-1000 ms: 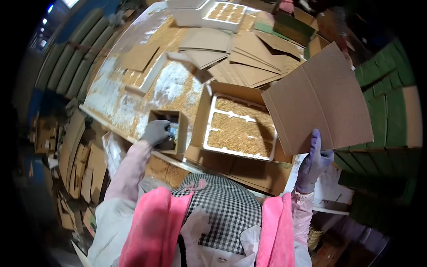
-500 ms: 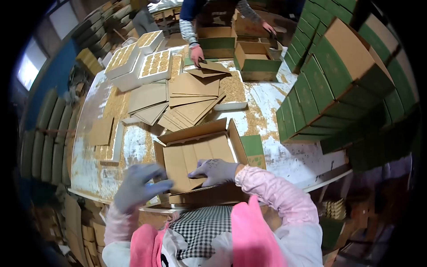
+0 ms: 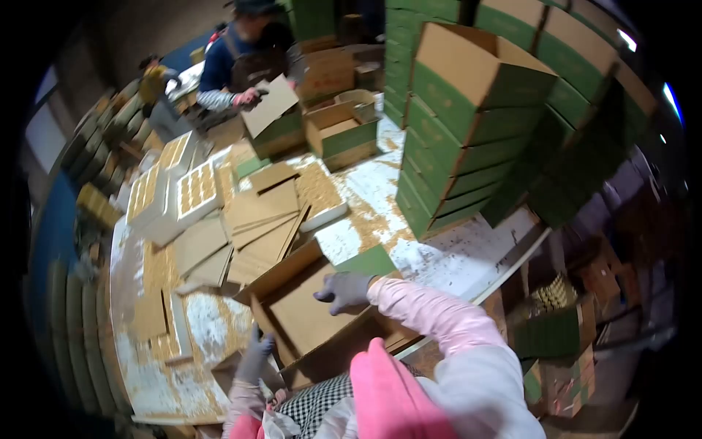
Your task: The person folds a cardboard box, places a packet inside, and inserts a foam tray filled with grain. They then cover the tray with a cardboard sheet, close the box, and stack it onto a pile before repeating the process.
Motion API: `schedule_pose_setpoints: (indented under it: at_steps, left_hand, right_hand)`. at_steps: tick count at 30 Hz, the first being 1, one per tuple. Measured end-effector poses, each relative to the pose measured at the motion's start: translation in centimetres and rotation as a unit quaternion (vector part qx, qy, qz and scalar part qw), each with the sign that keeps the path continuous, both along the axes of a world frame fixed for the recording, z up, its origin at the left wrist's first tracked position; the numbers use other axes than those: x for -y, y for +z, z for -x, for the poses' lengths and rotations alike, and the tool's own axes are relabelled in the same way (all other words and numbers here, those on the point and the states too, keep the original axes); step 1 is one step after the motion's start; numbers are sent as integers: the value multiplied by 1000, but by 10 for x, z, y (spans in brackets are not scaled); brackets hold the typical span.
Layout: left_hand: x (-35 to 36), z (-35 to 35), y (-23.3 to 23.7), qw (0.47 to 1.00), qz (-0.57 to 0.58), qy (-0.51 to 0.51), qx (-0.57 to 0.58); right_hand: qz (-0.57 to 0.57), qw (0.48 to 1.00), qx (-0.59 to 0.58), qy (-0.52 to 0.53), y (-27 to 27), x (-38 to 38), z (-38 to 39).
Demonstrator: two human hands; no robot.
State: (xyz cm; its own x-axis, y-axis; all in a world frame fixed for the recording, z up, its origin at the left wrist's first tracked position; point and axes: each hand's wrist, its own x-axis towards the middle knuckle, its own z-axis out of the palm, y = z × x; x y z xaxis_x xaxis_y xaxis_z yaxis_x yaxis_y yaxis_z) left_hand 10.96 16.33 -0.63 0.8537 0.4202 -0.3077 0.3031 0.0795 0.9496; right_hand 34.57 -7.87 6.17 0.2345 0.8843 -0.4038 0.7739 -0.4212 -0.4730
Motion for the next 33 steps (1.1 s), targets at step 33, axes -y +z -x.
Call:
schedule_pose_setpoints:
  at_steps: [33]
  left_hand:
    - [299, -498, 373, 911, -209, -185, 304]
  right_hand:
    - [-648, 581, 158, -466, 220, 372, -270]
